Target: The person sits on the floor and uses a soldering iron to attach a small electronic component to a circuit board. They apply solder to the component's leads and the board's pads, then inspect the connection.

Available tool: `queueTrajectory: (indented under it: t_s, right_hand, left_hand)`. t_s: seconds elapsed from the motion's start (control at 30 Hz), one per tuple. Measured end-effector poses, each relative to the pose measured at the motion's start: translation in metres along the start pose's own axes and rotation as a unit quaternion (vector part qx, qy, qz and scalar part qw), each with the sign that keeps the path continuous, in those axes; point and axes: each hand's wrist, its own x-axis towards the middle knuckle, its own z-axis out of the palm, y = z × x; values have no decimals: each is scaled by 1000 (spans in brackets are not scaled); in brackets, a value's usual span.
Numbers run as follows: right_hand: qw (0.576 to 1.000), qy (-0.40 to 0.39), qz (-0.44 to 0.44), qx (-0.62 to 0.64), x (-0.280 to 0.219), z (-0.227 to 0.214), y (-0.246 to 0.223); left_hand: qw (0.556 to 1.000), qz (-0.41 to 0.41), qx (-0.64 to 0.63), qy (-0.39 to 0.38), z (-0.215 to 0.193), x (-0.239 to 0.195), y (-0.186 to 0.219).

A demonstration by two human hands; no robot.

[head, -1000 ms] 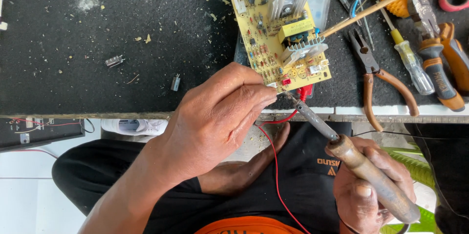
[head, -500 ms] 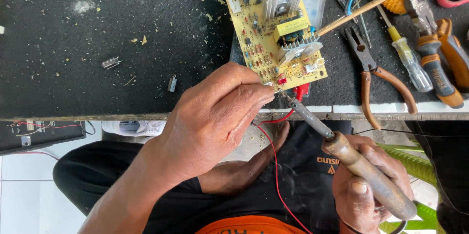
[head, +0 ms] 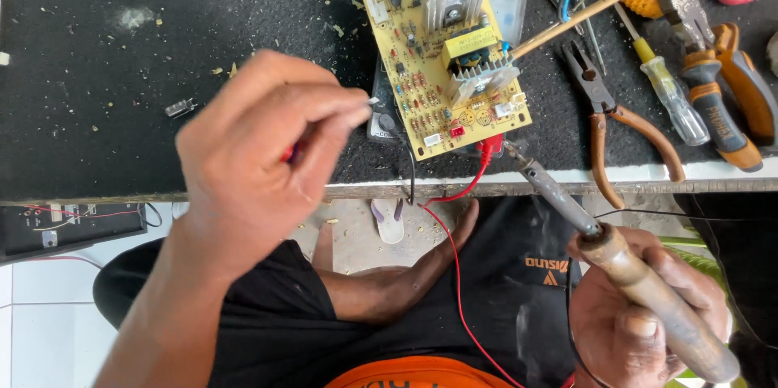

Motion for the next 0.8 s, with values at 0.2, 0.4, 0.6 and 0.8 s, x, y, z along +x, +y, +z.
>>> queueTrajectory:
  t_s: [0.2, 0.4, 0.6, 0.8]
  right_hand:
    - [995, 24, -77, -52, -5, -4, 6]
    - [978, -134, 122, -107, -14, -58, -8]
    - [967, 0, -128, -220, -16, -12, 17]
    - [993, -13, -17, -114, -32, -31, 24]
  left_hand:
    - [999, -15, -1, -48, -22, -1, -61]
    - [994, -57, -68, -65, -21, 12, -82]
    - [990, 110, 8, -87, -22, 25, -84]
    - [984, 88, 79, -135, -42, 8, -77]
